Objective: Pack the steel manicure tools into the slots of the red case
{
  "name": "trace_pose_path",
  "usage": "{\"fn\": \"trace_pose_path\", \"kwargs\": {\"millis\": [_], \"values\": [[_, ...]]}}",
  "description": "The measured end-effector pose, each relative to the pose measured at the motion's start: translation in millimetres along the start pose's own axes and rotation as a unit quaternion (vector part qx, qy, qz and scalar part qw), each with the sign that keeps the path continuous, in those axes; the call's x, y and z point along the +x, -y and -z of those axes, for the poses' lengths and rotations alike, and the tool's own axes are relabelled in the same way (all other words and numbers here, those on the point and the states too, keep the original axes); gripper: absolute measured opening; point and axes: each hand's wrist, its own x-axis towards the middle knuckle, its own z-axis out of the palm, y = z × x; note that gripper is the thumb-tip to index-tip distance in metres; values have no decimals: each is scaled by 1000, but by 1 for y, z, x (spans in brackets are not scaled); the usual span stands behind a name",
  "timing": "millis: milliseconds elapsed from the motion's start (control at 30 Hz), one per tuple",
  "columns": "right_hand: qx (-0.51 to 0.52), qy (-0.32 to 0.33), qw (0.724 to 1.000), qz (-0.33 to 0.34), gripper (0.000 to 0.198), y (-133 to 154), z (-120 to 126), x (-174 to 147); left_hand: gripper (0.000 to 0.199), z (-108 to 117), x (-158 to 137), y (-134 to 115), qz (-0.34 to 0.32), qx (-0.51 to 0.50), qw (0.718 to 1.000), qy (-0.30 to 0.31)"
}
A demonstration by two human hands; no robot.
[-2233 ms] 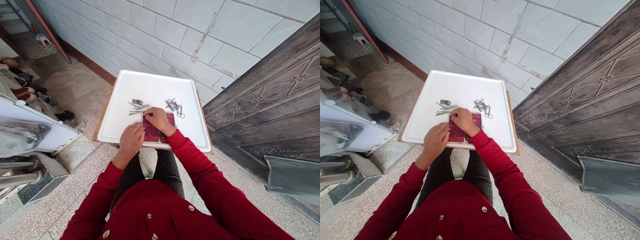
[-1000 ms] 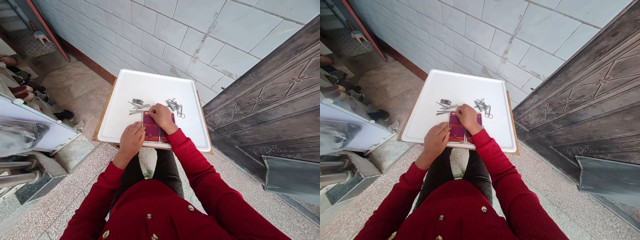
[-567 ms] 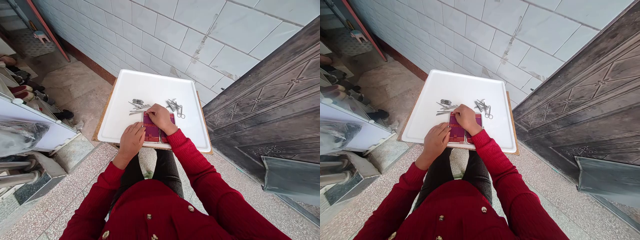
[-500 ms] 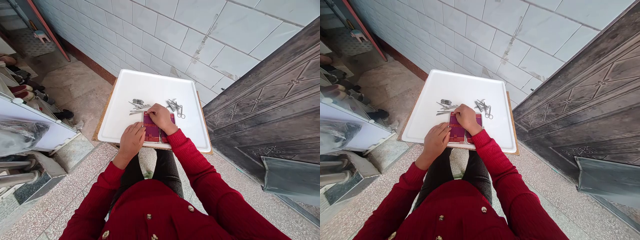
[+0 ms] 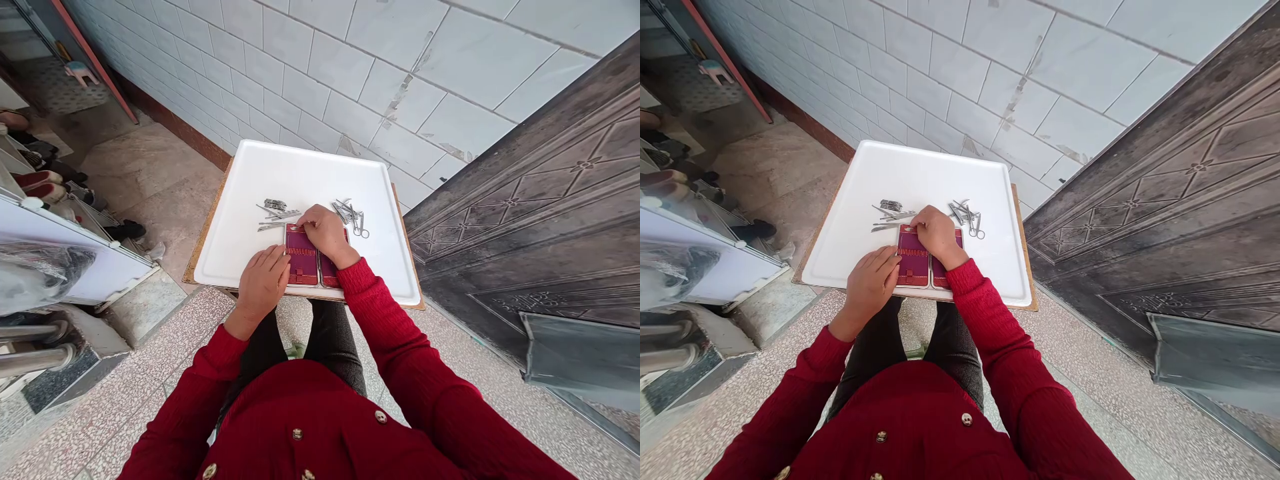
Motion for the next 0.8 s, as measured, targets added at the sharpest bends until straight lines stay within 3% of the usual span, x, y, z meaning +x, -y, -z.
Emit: {"fn": "trace_pose_path", "kwargs": {"millis": [267, 800], "values": [[-46, 46, 998, 20, 40, 10, 1, -2, 29, -1, -1, 1, 15, -21, 1000, 13], [-37, 36, 998, 26, 37, 13, 2, -4, 28, -1, -1, 0, 7, -12, 1000, 1]]}}
